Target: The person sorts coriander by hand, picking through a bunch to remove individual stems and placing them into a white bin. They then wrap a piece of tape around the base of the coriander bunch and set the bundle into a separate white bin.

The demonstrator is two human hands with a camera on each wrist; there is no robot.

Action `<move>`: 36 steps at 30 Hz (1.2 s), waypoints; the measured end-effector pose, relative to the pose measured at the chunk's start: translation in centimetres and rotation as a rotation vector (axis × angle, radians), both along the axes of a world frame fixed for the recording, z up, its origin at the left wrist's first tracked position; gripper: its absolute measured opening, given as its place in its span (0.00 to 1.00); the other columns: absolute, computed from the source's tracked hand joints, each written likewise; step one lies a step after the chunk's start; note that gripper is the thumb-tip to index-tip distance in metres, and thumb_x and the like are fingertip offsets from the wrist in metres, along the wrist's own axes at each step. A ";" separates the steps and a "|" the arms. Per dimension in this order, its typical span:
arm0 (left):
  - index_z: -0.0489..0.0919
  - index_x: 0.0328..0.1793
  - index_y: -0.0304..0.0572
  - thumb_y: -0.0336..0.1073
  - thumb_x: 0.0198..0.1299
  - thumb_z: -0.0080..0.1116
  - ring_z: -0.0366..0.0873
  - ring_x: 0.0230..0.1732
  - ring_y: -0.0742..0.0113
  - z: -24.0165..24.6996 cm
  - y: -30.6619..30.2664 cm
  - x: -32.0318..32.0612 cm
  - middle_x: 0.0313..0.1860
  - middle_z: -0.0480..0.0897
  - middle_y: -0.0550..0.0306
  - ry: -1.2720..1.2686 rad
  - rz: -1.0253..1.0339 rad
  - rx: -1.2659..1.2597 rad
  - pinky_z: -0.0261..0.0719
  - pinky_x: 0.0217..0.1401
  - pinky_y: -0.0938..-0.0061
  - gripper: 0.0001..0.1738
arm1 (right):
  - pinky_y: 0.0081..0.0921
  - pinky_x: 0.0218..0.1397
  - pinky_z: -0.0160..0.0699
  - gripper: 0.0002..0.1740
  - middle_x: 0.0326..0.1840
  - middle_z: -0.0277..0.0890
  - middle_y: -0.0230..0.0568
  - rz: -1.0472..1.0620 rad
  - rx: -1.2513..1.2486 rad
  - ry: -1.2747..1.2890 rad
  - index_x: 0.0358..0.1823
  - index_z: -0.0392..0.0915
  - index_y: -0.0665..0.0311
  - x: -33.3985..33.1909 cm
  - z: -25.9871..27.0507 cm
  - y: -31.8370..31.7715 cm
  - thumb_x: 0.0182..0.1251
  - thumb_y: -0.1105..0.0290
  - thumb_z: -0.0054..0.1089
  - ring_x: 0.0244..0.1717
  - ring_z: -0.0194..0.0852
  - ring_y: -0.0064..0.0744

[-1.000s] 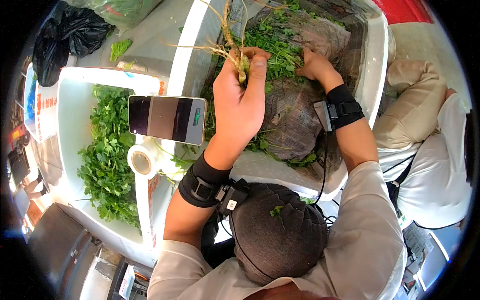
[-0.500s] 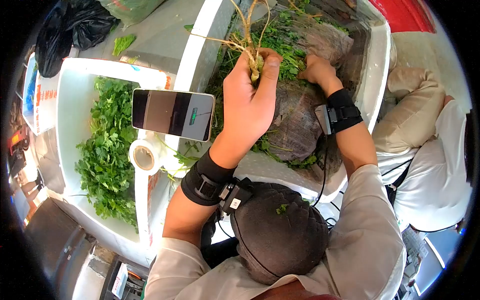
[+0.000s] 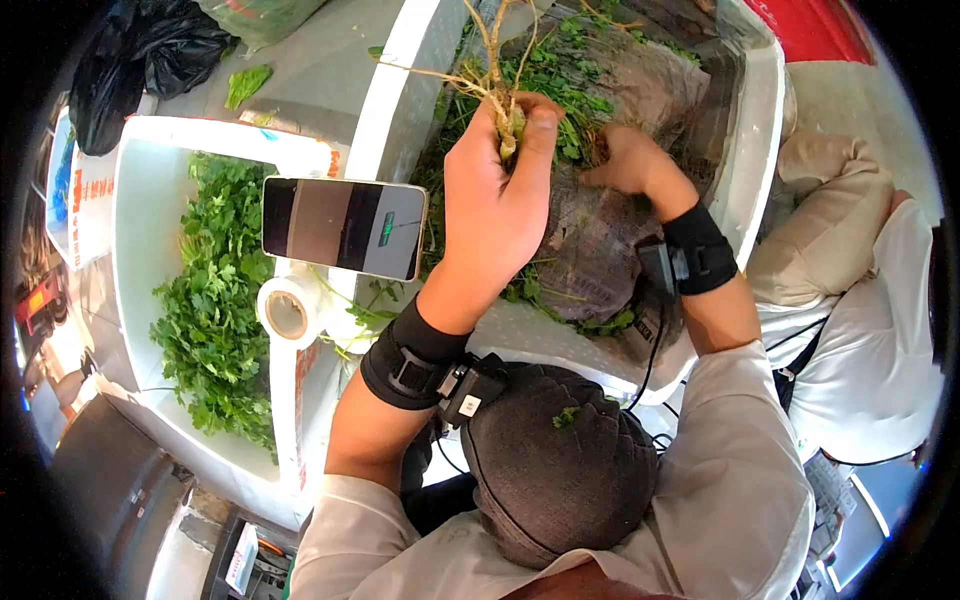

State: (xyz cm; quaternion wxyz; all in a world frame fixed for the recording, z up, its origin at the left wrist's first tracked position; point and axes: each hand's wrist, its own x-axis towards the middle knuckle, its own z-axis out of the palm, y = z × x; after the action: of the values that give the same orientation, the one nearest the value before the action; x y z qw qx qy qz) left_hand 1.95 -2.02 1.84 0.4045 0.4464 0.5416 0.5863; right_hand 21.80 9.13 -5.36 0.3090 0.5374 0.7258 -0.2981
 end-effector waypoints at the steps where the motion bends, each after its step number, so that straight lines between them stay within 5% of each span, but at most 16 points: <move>1: 0.82 0.49 0.36 0.39 0.79 0.54 0.61 0.30 0.84 0.0 0.0 0.0 0.29 0.72 0.73 0.003 0.001 -0.014 0.60 0.32 0.81 0.13 | 0.53 0.60 0.81 0.31 0.54 0.79 0.61 -0.005 -0.001 0.001 0.56 0.79 0.73 -0.4 0.6 -1.5 0.66 0.51 0.71 0.61 0.75 0.68; 3: 0.82 0.49 0.36 0.39 0.79 0.54 0.61 0.29 0.84 0.2 0.1 -0.1 0.28 0.71 0.73 0.020 -0.011 -0.018 0.59 0.31 0.81 0.13 | 0.49 0.65 0.78 0.41 0.64 0.72 0.63 -0.036 0.255 -0.018 0.65 0.72 0.73 -1.2 1.7 -4.7 0.55 0.56 0.79 0.65 0.72 0.66; 4: 0.82 0.49 0.36 0.38 0.79 0.54 0.61 0.29 0.84 0.2 0.0 -0.1 0.28 0.71 0.73 0.035 -0.018 -0.022 0.59 0.31 0.82 0.13 | 0.48 0.66 0.77 0.49 0.71 0.64 0.66 -0.037 0.174 -0.047 0.74 0.63 0.74 -1.9 2.8 -4.9 0.56 0.58 0.79 0.69 0.69 0.67; 9: 0.81 0.51 0.36 0.37 0.79 0.52 0.60 0.26 0.84 -0.1 0.0 0.1 0.25 0.67 0.73 -0.009 -0.054 -0.069 0.56 0.27 0.83 0.12 | 0.46 0.70 0.73 0.56 0.67 0.66 0.70 -0.007 0.256 0.051 0.77 0.53 0.83 -2.0 1.6 -7.2 0.58 0.59 0.79 0.68 0.69 0.67; 11: 0.80 0.48 0.35 0.38 0.77 0.56 0.68 0.33 0.80 -0.3 0.0 0.2 0.32 0.78 0.66 -0.033 -0.024 -0.102 0.69 0.38 0.79 0.11 | 0.51 0.67 0.74 0.54 0.66 0.66 0.69 0.071 0.298 0.135 0.78 0.54 0.81 -1.9 0.7 -7.9 0.60 0.59 0.78 0.64 0.70 0.67; 19: 0.81 0.48 0.37 0.38 0.78 0.56 0.63 0.30 0.82 -0.4 0.1 0.2 0.29 0.73 0.70 -0.013 -0.029 -0.141 0.63 0.33 0.80 0.11 | 0.51 0.64 0.76 0.45 0.66 0.69 0.65 -0.057 0.203 0.359 0.78 0.62 0.64 -0.8 2.2 -6.9 0.61 0.63 0.75 0.61 0.73 0.68; 23: 0.81 0.47 0.37 0.39 0.78 0.56 0.61 0.28 0.83 -0.4 0.1 0.1 0.27 0.71 0.72 -0.028 -0.031 -0.127 0.59 0.31 0.80 0.12 | 0.53 0.62 0.79 0.32 0.58 0.79 0.63 -0.071 0.471 0.145 0.73 0.68 0.65 2.7 1.5 -2.9 0.70 0.66 0.64 0.64 0.74 0.63; 24: 0.81 0.47 0.37 0.40 0.78 0.55 0.60 0.28 0.83 -0.4 0.2 0.1 0.27 0.71 0.72 -0.037 -0.035 -0.124 0.59 0.30 0.80 0.12 | 0.54 0.51 0.85 0.13 0.51 0.83 0.62 -0.020 0.642 0.150 0.52 0.80 0.70 4.5 -0.3 -2.1 0.67 0.76 0.56 0.55 0.82 0.62; 28: 0.81 0.48 0.38 0.41 0.78 0.55 0.60 0.28 0.84 -0.5 0.2 0.0 0.26 0.70 0.72 -0.035 -0.036 -0.126 0.58 0.30 0.80 0.13 | 0.53 0.52 0.85 0.12 0.55 0.82 0.64 -0.096 0.547 0.004 0.49 0.81 0.70 6.9 -3.7 1.6 0.66 0.76 0.58 0.54 0.82 0.62; 30: 0.81 0.48 0.37 0.41 0.78 0.55 0.61 0.28 0.83 -0.6 0.0 0.0 0.26 0.71 0.72 -0.061 -0.044 -0.137 0.59 0.30 0.80 0.13 | 0.51 0.67 0.79 0.23 0.71 0.74 0.56 -0.135 0.328 -0.104 0.69 0.79 0.58 6.6 -5.6 2.8 0.75 0.73 0.51 0.68 0.73 0.62; 33: 0.81 0.48 0.37 0.41 0.78 0.56 0.62 0.28 0.83 -0.2 0.0 -0.1 0.27 0.72 0.71 -0.085 -0.044 -0.140 0.60 0.31 0.80 0.13 | 0.51 0.69 0.77 0.24 0.74 0.72 0.54 -0.185 0.098 -0.242 0.71 0.78 0.55 5.1 -6.3 4.0 0.76 0.72 0.50 0.70 0.72 0.59; 36: 0.80 0.48 0.37 0.40 0.78 0.56 0.63 0.29 0.83 -0.4 0.0 -0.1 0.29 0.74 0.70 -0.097 -0.031 -0.120 0.63 0.33 0.80 0.13 | 0.51 0.68 0.77 0.20 0.70 0.76 0.54 -0.235 0.148 -0.186 0.67 0.81 0.54 5.4 -6.6 3.7 0.79 0.66 0.50 0.66 0.75 0.59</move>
State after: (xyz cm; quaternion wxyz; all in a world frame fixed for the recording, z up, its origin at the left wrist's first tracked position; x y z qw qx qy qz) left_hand 1.84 -2.05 1.42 0.4652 0.4007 0.5487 0.5674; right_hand 27.16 12.83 -11.92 0.2973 0.6651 0.6463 -0.2269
